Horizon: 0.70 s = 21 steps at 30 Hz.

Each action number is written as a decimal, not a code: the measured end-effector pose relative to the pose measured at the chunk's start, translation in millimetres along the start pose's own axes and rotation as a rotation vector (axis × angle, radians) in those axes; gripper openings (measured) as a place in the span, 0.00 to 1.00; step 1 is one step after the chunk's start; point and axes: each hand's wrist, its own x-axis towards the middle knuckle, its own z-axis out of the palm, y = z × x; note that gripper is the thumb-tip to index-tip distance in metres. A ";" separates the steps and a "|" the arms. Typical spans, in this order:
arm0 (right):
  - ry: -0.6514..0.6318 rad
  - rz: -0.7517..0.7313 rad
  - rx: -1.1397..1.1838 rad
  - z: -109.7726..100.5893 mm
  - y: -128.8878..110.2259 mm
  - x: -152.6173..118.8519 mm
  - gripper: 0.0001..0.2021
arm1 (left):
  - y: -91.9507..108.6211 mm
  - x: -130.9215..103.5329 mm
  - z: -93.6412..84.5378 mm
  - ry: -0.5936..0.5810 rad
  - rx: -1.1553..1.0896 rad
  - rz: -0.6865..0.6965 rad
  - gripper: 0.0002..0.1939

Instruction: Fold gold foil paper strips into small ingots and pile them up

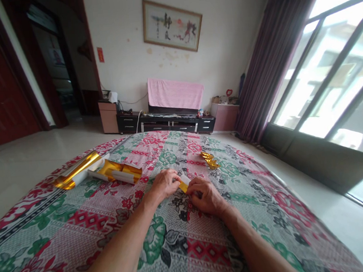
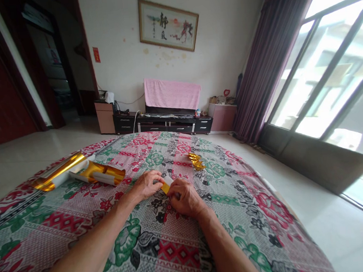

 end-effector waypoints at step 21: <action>-0.096 0.000 -0.215 0.0 -6.7 13.8 0.07 | 6.9 2.7 -5.0 -0.040 -0.032 -0.067 0.08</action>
